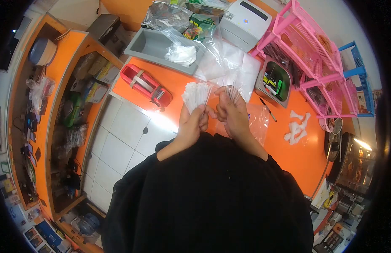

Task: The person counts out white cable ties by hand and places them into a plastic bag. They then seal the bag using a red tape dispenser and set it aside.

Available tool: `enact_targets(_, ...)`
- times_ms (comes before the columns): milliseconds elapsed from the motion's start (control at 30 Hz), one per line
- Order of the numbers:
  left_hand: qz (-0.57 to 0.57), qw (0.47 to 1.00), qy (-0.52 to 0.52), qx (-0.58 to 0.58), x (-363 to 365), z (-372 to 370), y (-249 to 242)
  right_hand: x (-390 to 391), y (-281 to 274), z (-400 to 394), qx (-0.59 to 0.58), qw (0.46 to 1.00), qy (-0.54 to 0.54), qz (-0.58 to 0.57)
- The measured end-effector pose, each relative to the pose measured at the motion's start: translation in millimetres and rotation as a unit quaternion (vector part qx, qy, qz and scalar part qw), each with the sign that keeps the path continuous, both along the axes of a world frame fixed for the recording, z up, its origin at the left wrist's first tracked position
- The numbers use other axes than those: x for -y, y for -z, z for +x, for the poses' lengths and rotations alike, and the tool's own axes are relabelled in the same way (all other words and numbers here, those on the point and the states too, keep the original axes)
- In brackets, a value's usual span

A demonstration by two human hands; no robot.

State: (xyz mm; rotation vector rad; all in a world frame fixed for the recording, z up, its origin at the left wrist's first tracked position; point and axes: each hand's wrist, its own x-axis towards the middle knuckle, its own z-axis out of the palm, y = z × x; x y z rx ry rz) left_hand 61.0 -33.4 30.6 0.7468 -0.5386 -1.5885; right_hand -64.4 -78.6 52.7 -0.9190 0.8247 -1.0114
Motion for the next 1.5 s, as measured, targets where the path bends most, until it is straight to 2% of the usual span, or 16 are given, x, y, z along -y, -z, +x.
enact_targets(33,-0.002,1.0,0.0,0.0,-0.2,-0.6,-0.4,-1.0,-2.4,3.7,-0.049,0.999,0.017,-0.011)
enact_targets(133,-0.007,1.0,-0.001,-0.001,-1.3,-2.8,-1.5,-1.8,1.4,11.3,-0.014,0.997,0.014,-0.076)
enact_targets(333,-0.023,1.0,0.001,-0.001,-2.5,-2.2,-4.8,-1.0,-0.4,12.6,0.024,0.998,0.011,-0.063)
enact_targets(500,-0.03,0.999,0.005,-0.011,-2.4,-2.7,0.3,-3.2,-5.9,15.0,0.006,0.998,0.014,-0.062)
enact_targets(733,-0.005,1.0,-0.024,-0.007,-2.7,-4.9,-3.3,-4.2,-6.7,16.8,0.041,0.997,0.019,-0.069)
enact_targets(833,-0.017,1.0,-0.016,-0.009,-2.9,-4.0,-1.0,-6.8,-20.4,17.4,0.053,0.998,0.001,-0.021)
enact_targets(1033,-0.016,1.0,-0.011,-0.005,-2.7,-4.3,-2.6,-4.6,-1.9,19.6,-0.03,0.994,0.041,-0.094)
enact_targets(1267,-0.013,1.0,-0.025,-0.008,-4.3,-4.7,-0.4,-6.3,-10.4,12.7,0.03,0.999,-0.021,-0.033)
enact_targets(1500,0.006,1.0,-0.007,0.014,-3.2,-3.0,-9.7,-4.6,-7.0,18.9,-0.031,0.996,0.004,-0.089)
